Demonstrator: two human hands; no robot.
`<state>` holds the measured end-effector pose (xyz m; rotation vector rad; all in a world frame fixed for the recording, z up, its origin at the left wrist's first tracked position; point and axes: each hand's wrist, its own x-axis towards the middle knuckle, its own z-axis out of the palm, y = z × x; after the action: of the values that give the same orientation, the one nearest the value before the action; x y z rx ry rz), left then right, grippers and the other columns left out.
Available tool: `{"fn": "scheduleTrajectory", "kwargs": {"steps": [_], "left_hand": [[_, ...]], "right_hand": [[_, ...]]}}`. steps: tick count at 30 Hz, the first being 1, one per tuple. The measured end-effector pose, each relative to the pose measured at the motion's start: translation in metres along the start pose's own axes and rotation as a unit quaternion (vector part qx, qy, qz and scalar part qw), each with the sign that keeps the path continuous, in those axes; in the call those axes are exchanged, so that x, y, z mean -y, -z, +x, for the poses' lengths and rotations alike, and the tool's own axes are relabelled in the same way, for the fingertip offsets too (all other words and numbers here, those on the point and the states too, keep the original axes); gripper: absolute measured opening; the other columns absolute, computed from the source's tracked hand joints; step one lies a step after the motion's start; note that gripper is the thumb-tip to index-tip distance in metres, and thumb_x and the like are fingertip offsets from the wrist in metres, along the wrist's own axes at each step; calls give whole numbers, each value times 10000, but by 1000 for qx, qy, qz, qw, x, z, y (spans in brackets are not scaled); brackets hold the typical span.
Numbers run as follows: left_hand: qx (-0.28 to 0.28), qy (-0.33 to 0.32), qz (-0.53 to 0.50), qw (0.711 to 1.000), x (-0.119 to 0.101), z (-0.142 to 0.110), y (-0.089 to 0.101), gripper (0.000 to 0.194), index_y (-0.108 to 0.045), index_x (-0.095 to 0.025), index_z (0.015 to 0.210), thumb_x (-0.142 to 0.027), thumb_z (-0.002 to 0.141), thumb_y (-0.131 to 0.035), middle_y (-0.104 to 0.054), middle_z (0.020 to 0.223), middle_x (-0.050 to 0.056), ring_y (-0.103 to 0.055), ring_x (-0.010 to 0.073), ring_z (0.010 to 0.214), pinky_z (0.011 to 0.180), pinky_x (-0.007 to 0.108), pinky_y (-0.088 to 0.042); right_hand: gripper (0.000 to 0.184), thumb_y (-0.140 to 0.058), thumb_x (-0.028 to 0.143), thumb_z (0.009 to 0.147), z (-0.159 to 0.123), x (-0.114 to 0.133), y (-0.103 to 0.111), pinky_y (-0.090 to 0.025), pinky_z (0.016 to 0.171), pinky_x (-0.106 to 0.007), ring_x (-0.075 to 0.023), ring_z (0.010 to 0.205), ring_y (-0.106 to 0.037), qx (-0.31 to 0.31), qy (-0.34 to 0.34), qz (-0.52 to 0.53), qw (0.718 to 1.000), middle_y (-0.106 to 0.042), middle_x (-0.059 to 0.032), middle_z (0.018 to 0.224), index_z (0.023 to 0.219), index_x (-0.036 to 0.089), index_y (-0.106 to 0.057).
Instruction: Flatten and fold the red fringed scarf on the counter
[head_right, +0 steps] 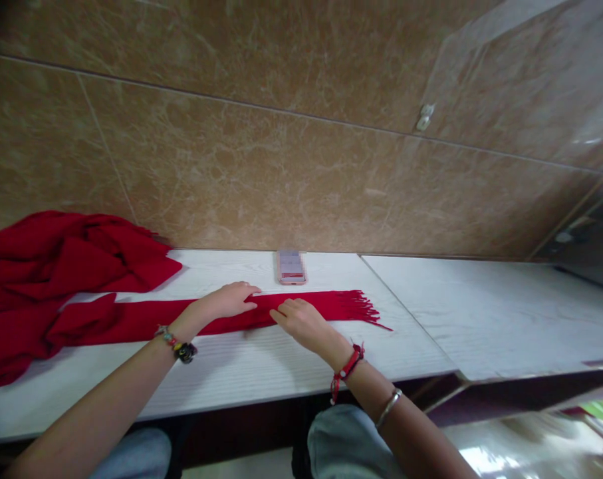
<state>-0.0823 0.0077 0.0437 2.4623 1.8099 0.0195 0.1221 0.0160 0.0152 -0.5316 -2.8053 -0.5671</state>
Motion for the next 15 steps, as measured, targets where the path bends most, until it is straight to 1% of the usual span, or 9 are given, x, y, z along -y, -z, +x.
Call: {"fn": "scheduleTrajectory", "kwargs": {"steps": [3, 5, 8, 12, 15], "left_hand": [[-1, 21, -12, 1000, -1, 7, -3, 291, -599, -154, 1020, -270, 778, -487, -605, 1034, 131, -582, 240, 906, 754, 313, -433], [0, 37, -23, 999, 1, 9, -5, 276, -614, -140, 971, -284, 778, -479, -597, 1033, 142, -586, 241, 879, 737, 317, -435], [8, 52, -46, 998, 7, 12, -5, 258, -614, -141, 936, -285, 762, -489, -612, 1005, 116, -588, 206, 842, 714, 273, -432], [27, 52, -81, 995, 11, 16, 0, 281, -585, -153, 991, -259, 756, -474, -656, 895, 52, -588, 151, 775, 649, 207, -420], [43, 41, -98, 993, 9, 21, 0, 248, -621, -153, 903, -272, 754, -462, -665, 860, 44, -580, 145, 745, 638, 203, -408]], "right_hand": [[239, -406, 90, 849, -7, -4, -6, -433, 692, -298, -177, 777, -566, 19, -33, -4, 999, -629, -73, 849, 1006, 131, -581], [235, -412, 91, 848, -11, -6, -10, -423, 716, -285, -169, 798, -565, 27, -43, -1, 999, -631, -76, 862, 1007, 131, -580], [216, -411, 101, 855, -12, -6, -14, -404, 735, -278, -166, 823, -551, 26, -46, -6, 999, -624, -79, 870, 979, 129, -585], [143, -451, 141, 849, -10, -6, -12, -376, 713, -299, -181, 807, -511, 7, -53, -33, 998, -593, -68, 845, 878, 144, -591], [117, -464, 150, 843, -10, -5, -8, -349, 684, -312, -182, 759, -481, -8, -75, -47, 996, -574, -59, 795, 820, 155, -579]]}}
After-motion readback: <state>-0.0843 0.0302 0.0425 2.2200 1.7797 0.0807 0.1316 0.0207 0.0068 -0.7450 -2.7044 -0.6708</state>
